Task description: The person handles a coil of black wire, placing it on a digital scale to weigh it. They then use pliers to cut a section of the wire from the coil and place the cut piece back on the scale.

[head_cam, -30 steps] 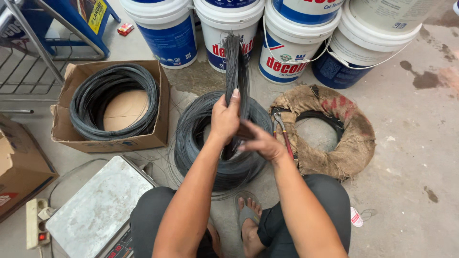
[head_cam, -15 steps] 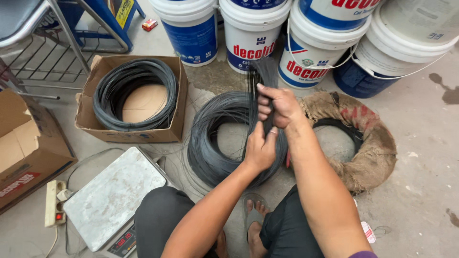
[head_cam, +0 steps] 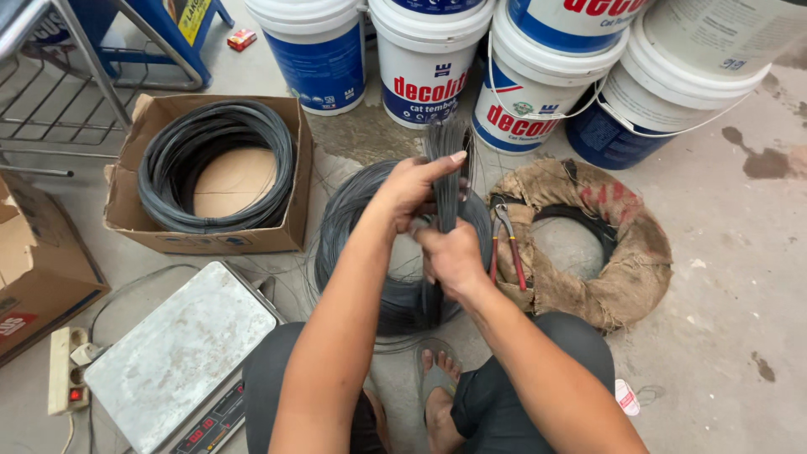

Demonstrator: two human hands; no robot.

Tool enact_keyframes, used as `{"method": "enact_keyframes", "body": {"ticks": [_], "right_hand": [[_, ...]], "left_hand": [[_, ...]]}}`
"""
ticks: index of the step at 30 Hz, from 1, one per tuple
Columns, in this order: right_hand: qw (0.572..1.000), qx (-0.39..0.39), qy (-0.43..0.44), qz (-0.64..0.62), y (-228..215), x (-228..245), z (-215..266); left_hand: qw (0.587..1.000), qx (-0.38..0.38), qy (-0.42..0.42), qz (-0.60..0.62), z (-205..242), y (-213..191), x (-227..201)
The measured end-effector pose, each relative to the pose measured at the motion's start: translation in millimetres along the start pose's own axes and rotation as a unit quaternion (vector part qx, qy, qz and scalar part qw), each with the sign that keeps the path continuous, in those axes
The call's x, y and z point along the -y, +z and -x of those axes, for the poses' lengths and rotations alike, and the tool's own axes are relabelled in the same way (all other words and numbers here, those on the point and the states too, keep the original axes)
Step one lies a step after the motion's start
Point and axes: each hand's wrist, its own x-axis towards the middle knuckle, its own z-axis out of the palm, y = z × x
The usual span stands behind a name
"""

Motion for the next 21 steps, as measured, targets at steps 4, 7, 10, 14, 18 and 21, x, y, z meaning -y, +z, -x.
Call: {"method": "enact_keyframes", "body": {"ticks": [4, 7, 10, 14, 18, 21], "right_hand": [[0.99, -0.027, -0.04, 0.134, -20, -60, -19], [0.959, -0.037, -0.025, 0.279, -21, -82, -29], [0.945, -0.024, -0.052, 0.323, -22, -83, -27], [0.95, 0.062, -0.04, 0.304, -15, -68, -18], [0.91, 0.25, -0.047, 0.328, -24, -35, -15], [0.864, 0.364, 0.04, 0.346, -48, 23, -12]], "left_hand": [[1.0, -0.016, -0.006, -0.013, -17, -8, 3], [0.999, -0.052, 0.008, 0.005, -27, -6, 16], [0.978, -0.13, 0.064, -0.147, -36, -8, 29], [0.982, -0.174, 0.052, -0.057, -43, -16, 34], [0.989, -0.137, 0.039, -0.037, -32, -8, 34], [0.986, -0.143, 0.035, -0.076, -21, -6, 35]]}}
